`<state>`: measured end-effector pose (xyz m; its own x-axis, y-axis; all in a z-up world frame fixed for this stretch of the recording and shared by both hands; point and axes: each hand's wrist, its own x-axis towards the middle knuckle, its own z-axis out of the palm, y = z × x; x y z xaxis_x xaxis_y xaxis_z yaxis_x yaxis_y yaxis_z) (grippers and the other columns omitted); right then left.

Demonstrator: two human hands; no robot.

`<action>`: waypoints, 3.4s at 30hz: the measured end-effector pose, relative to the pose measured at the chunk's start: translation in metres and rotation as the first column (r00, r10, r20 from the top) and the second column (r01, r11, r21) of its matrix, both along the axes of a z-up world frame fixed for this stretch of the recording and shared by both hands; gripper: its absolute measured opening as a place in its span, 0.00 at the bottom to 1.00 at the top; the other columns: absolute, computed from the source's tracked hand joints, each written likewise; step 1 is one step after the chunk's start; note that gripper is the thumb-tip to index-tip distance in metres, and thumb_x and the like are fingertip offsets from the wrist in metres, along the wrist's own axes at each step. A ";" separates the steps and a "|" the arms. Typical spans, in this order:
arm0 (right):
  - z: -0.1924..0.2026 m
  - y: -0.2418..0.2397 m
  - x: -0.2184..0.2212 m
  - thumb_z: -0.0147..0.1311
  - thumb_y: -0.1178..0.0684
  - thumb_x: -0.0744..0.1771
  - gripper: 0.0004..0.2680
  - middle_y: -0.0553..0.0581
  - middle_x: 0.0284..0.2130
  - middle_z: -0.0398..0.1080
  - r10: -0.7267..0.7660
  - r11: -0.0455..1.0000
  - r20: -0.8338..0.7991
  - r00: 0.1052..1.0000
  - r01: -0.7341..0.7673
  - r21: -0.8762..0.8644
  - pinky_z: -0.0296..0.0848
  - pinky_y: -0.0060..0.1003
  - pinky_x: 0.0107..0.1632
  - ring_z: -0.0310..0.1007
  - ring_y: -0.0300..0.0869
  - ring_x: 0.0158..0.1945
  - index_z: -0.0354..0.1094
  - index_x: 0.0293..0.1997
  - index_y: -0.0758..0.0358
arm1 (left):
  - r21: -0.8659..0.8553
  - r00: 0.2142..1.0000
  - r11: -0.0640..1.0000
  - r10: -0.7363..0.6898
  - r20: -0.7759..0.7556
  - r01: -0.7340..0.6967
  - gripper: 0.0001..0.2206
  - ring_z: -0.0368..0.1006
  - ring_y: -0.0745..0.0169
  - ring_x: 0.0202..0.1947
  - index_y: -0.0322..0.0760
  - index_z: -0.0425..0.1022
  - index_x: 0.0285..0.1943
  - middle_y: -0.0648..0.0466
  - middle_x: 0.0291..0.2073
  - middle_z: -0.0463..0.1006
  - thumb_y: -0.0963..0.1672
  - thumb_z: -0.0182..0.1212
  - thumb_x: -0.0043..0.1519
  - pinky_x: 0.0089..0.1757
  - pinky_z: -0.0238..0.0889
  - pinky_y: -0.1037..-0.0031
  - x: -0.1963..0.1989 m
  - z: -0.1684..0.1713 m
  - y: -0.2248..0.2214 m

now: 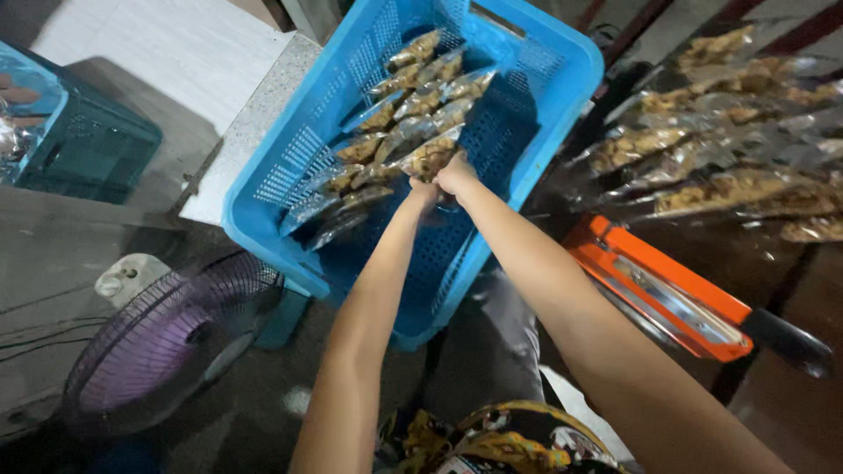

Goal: The person sits on the floor and repeatedly picks up clear plastic bags filled with snacks, seals them using an orange handheld heat sealer, and places the sealed bags into a blue plastic basket. The person continues this process for multiple bags throughout the clip.

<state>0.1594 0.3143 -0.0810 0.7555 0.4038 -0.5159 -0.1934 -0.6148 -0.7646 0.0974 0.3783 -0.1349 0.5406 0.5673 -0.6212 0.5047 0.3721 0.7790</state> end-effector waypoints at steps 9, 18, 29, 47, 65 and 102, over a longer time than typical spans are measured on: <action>-0.050 0.024 0.019 0.54 0.62 0.63 0.20 0.70 0.55 0.70 0.331 0.944 0.054 0.942 -0.330 -0.023 0.71 0.44 0.59 0.72 0.56 0.59 0.63 0.62 0.73 | -0.454 0.936 0.890 0.192 0.296 -0.039 0.09 0.66 0.71 0.22 0.46 0.75 0.49 0.61 0.26 0.75 0.48 0.55 0.65 0.22 0.54 0.74 -0.011 -0.028 0.028; 0.003 -0.002 0.004 0.54 0.59 0.65 0.15 0.67 0.57 0.70 0.693 0.565 0.034 0.721 -0.513 -0.645 0.69 0.54 0.61 0.70 0.59 0.61 0.70 0.58 0.63 | -0.564 0.843 0.776 0.482 0.240 -0.283 0.07 0.67 0.65 0.20 0.42 0.75 0.43 0.58 0.25 0.73 0.47 0.59 0.67 0.20 0.55 0.73 -0.008 -0.063 0.019; 0.183 -0.129 -0.032 0.56 0.51 0.65 0.16 0.56 0.45 0.77 0.680 0.718 0.671 0.296 -0.452 -0.529 0.62 0.62 0.62 0.73 0.52 0.56 0.70 0.59 0.60 | -0.434 0.984 0.893 -0.053 0.168 0.122 0.16 0.72 0.57 0.38 0.38 0.77 0.51 0.51 0.40 0.77 0.51 0.53 0.67 0.37 0.64 0.63 0.008 -0.044 -0.028; 0.229 -0.443 0.075 0.63 0.58 0.68 0.02 0.51 0.43 0.70 0.376 0.894 0.927 -0.008 0.267 -0.360 0.64 0.47 0.60 0.70 0.48 0.53 0.74 0.42 0.57 | 0.641 0.444 0.602 -0.794 0.415 0.477 0.20 0.70 0.51 0.68 0.37 0.70 0.70 0.46 0.65 0.75 0.47 0.57 0.70 0.64 0.62 0.67 -0.015 0.307 -0.244; 0.309 -0.519 -0.106 0.61 0.58 0.72 0.08 0.59 0.49 0.69 -0.408 0.911 0.824 0.392 0.238 0.338 0.73 0.34 0.50 0.73 0.40 0.48 0.73 0.57 0.65 | 0.281 0.304 0.596 -0.692 0.655 0.752 0.37 0.79 0.58 0.54 0.29 0.63 0.70 0.44 0.56 0.79 0.52 0.75 0.57 0.55 0.75 0.67 -0.113 0.265 -0.358; 0.136 -0.566 -0.059 0.60 0.50 0.69 0.09 0.48 0.21 0.67 -0.777 0.604 0.069 0.625 0.711 0.360 0.63 0.29 0.23 0.64 0.32 0.19 0.77 0.47 0.65 | -0.377 0.788 0.698 -0.474 0.394 0.608 0.27 0.82 0.60 0.38 0.29 0.69 0.58 0.46 0.43 0.81 0.48 0.74 0.54 0.37 0.78 0.66 -0.103 0.173 -0.368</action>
<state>0.1008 -0.2516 0.0550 0.9254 -0.2529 -0.2822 -0.3122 -0.0865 -0.9461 -0.0057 0.0103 0.0380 0.8311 -0.1930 -0.5216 0.5486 0.4386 0.7118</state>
